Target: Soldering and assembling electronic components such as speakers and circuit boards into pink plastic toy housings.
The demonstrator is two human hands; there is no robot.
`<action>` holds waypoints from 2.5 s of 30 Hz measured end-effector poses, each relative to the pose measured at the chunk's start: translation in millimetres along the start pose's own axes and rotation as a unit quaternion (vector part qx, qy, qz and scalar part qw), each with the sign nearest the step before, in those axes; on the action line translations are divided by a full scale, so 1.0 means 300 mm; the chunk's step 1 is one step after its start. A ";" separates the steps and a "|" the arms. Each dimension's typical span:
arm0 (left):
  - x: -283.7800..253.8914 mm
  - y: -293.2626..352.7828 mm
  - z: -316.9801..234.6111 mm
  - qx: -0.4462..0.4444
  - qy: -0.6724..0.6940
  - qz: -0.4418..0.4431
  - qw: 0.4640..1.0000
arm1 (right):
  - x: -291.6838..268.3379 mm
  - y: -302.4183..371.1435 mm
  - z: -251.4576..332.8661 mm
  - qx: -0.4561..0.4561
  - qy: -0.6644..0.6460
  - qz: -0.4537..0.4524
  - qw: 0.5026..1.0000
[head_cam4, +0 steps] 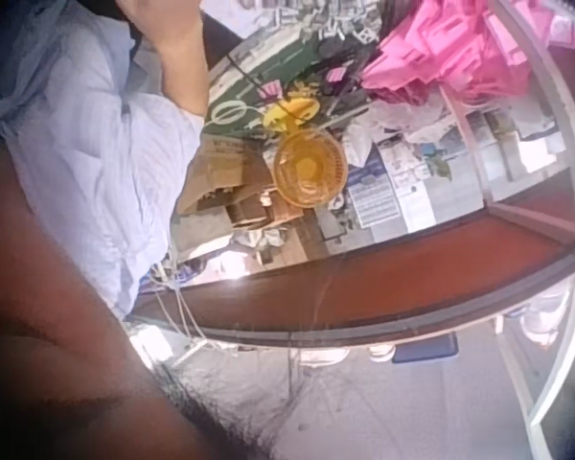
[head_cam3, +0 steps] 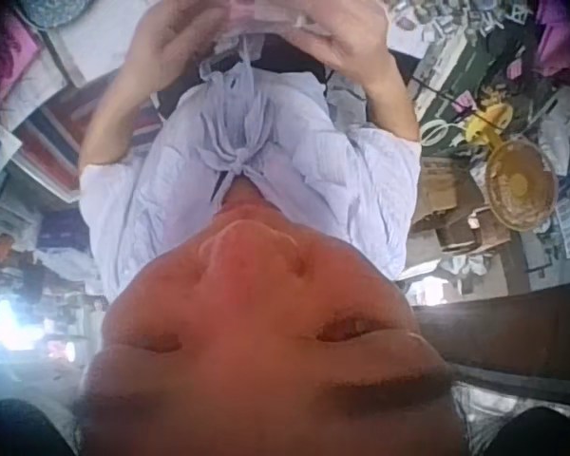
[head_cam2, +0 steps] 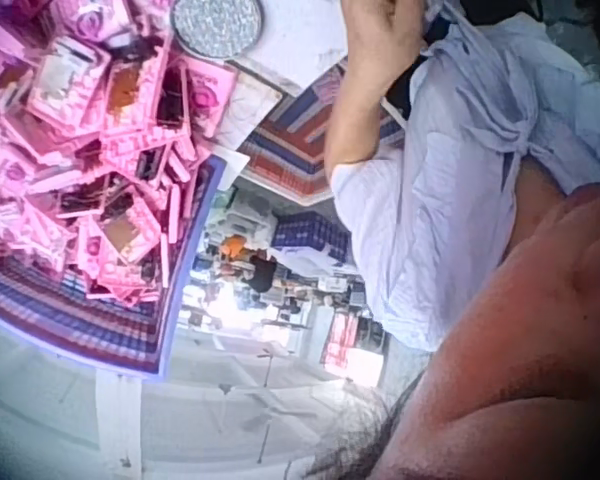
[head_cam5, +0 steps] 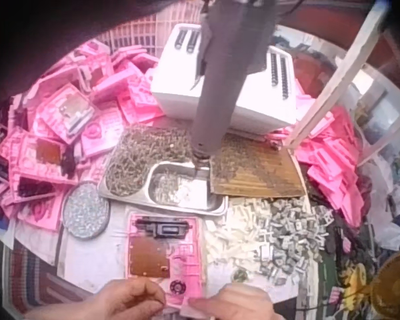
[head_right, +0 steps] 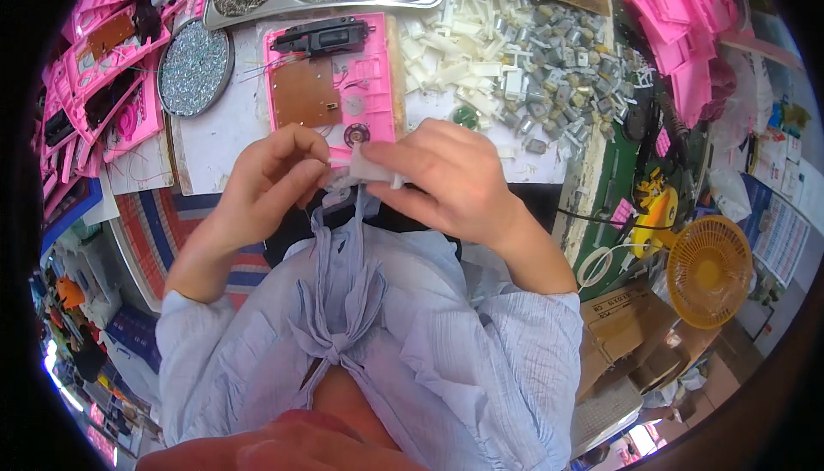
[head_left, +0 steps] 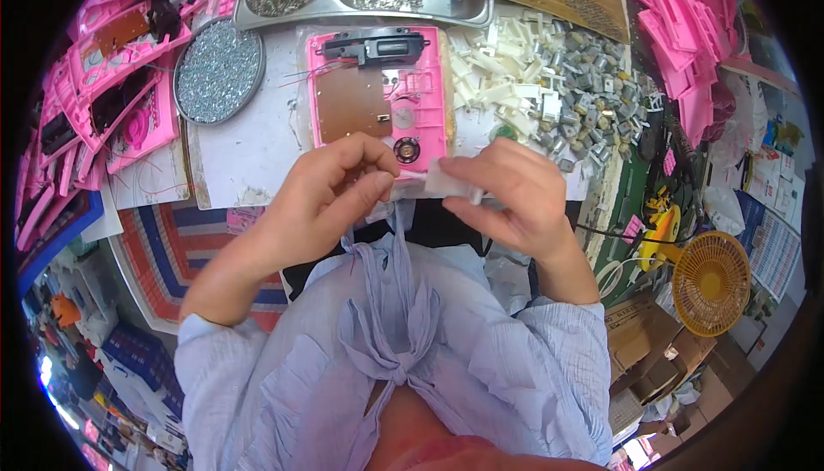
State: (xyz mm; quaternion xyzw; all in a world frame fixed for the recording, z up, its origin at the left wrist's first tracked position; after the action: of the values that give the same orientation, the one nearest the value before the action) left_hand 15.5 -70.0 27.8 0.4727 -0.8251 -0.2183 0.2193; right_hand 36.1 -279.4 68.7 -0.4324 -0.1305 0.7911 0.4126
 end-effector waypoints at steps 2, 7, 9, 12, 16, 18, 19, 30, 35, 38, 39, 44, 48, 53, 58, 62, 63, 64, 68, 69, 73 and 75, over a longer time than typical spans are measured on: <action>0.006 -0.006 0.067 -0.016 0.116 0.018 0.993 | 0.035 -0.004 0.001 -0.016 -0.004 0.024 1.000; 0.027 -0.007 0.121 -0.057 0.140 0.005 0.988 | 0.065 -0.013 0.019 -0.056 0.016 0.088 0.994; 0.041 -0.006 0.114 -0.099 0.134 0.036 0.985 | 0.076 -0.008 0.022 -0.078 0.015 0.092 0.993; 0.012 -0.035 0.020 -0.058 0.006 0.010 0.998 | 0.050 0.024 -0.014 -0.010 -0.079 0.087 0.993; -0.012 -0.192 -0.119 0.199 -0.403 -0.228 0.864 | 0.007 0.104 -0.056 0.122 -0.194 -0.067 0.971; 0.006 -0.270 -0.129 0.207 -0.507 -0.260 0.795 | -0.003 0.112 -0.041 0.094 -0.164 -0.068 0.980; 0.014 -0.305 -0.117 0.178 -0.544 -0.255 0.779 | -0.009 0.116 -0.035 0.081 -0.148 -0.070 0.983; 0.027 -0.250 -0.098 0.234 -0.517 -0.166 0.806 | -0.055 0.203 -0.063 0.149 -0.126 -0.123 0.973; 0.093 -0.236 -0.084 0.163 -0.590 -0.172 0.772 | -0.066 0.171 -0.049 0.113 -0.089 -0.093 0.985; 0.096 -0.252 -0.076 0.173 -0.561 -0.190 0.787 | -0.072 0.174 -0.046 0.117 -0.078 -0.092 0.986; 0.095 -0.256 -0.077 0.173 -0.555 -0.195 0.790 | -0.073 0.179 -0.047 0.121 -0.075 -0.097 0.985; 0.080 -0.256 -0.086 0.158 -0.522 -0.210 0.811 | -0.080 0.203 -0.069 0.179 -0.062 -0.087 0.978; 0.035 -0.225 -0.110 0.172 -0.439 -0.196 0.860 | -0.055 0.200 -0.120 0.217 -0.023 -0.112 0.970; -0.097 -0.188 -0.096 0.094 -0.208 -0.201 0.953 | 0.002 0.073 -0.175 0.068 0.072 -0.046 0.994; -0.116 -0.191 -0.027 0.163 -0.179 -0.234 0.942 | 0.026 0.012 -0.195 0.001 0.133 0.027 0.991; -0.110 -0.194 -0.004 0.193 -0.146 -0.230 0.943 | 0.048 -0.028 -0.198 -0.037 0.119 0.046 0.991; -0.112 -0.195 0.003 0.202 -0.135 -0.229 0.943 | 0.060 -0.028 -0.207 -0.041 0.115 0.046 0.991; -0.112 -0.195 0.001 0.223 -0.147 -0.231 0.936 | 0.067 -0.028 -0.214 -0.046 0.111 0.046 0.992; -0.108 -0.198 0.000 0.269 -0.186 -0.239 0.914 | 0.066 -0.021 -0.236 -0.051 0.087 0.040 0.994; -0.108 -0.197 -0.001 0.273 -0.192 -0.242 0.911 | 0.068 -0.016 -0.243 -0.050 0.071 0.032 0.996; -0.106 -0.200 0.003 0.284 -0.191 -0.245 0.907 | 0.099 0.015 -0.273 -0.048 0.025 -0.007 0.999; -0.104 -0.197 0.001 0.288 -0.181 -0.252 0.906 | 0.119 0.030 -0.290 -0.049 0.010 -0.011 0.999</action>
State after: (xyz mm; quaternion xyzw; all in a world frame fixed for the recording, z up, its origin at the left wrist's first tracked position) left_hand 70.2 -69.8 -10.8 0.6601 -0.7308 -0.1008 -0.1418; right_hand 89.9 -270.7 -8.4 -0.4589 -0.1697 0.7745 0.4010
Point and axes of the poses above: each hand's wrist, its own y-axis away from the middle knuckle, its own x-axis out of the palm, z = x × y, the point moved 5 cm from there along -y, towards the middle knuckle, and after that the axes turned 15 degrees about -x, right-handed, at the moved point
